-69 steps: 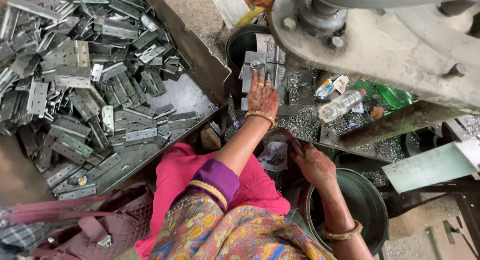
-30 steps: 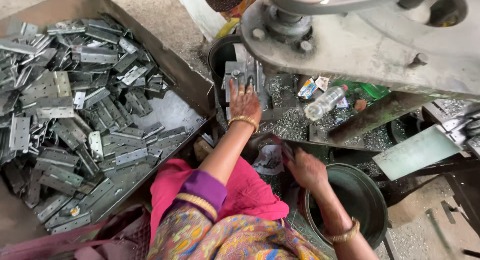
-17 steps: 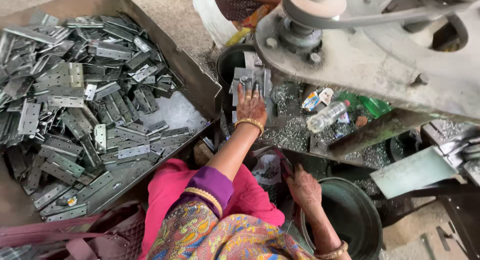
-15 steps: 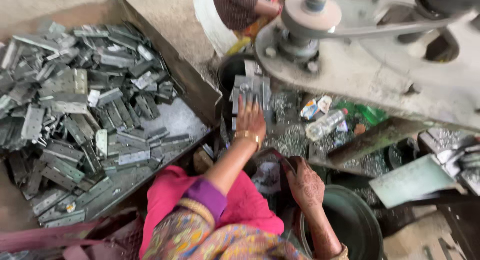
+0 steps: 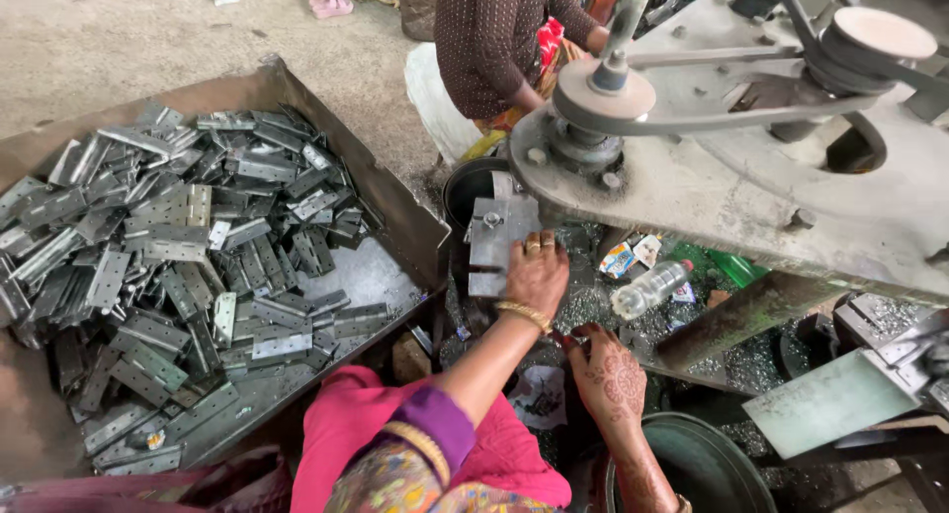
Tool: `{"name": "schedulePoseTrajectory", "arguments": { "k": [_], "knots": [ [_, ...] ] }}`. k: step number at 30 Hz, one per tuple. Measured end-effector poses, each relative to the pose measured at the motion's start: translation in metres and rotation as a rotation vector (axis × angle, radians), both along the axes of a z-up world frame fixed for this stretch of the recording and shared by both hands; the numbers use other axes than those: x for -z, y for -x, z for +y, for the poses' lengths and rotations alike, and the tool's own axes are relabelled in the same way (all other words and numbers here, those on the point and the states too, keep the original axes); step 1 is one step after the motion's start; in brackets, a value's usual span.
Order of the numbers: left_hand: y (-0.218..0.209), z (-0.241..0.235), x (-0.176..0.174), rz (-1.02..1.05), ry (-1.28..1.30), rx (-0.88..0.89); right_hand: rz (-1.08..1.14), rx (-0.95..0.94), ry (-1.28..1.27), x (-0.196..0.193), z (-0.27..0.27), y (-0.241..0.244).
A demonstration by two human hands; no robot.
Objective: The person picks up metal hinges from a box by hand, places them into a machine to be processed, and returns them to the box.
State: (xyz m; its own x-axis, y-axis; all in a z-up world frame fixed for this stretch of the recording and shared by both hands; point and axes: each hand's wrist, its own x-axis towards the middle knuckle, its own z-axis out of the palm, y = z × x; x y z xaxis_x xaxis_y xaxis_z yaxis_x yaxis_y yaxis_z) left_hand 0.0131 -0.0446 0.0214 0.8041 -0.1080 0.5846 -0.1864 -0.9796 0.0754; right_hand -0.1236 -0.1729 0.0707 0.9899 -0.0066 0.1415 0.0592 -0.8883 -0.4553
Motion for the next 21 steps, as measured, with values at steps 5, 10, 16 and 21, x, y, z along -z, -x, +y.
{"name": "schedulePoseTrajectory", "arguments": {
  "k": [5, 10, 16, 21],
  "knots": [
    [0.008, 0.000, 0.022, 0.441, 0.019, 0.037, 0.030, 0.051, -0.029, -0.002, -0.003, -0.003],
    [0.049, 0.028, 0.047, 0.319, -0.055, 0.012, 0.082, 0.022, 0.013, 0.002, -0.001, -0.004],
    [0.022, 0.024, 0.016, 0.454, -0.269, -0.090, 0.126, -0.031, 0.061, 0.009, -0.005, -0.004],
    [0.024, 0.020, -0.009, 0.498, -0.311, -0.147, 0.359, -0.012, 0.206, 0.058, -0.028, -0.018]
  ]
}}
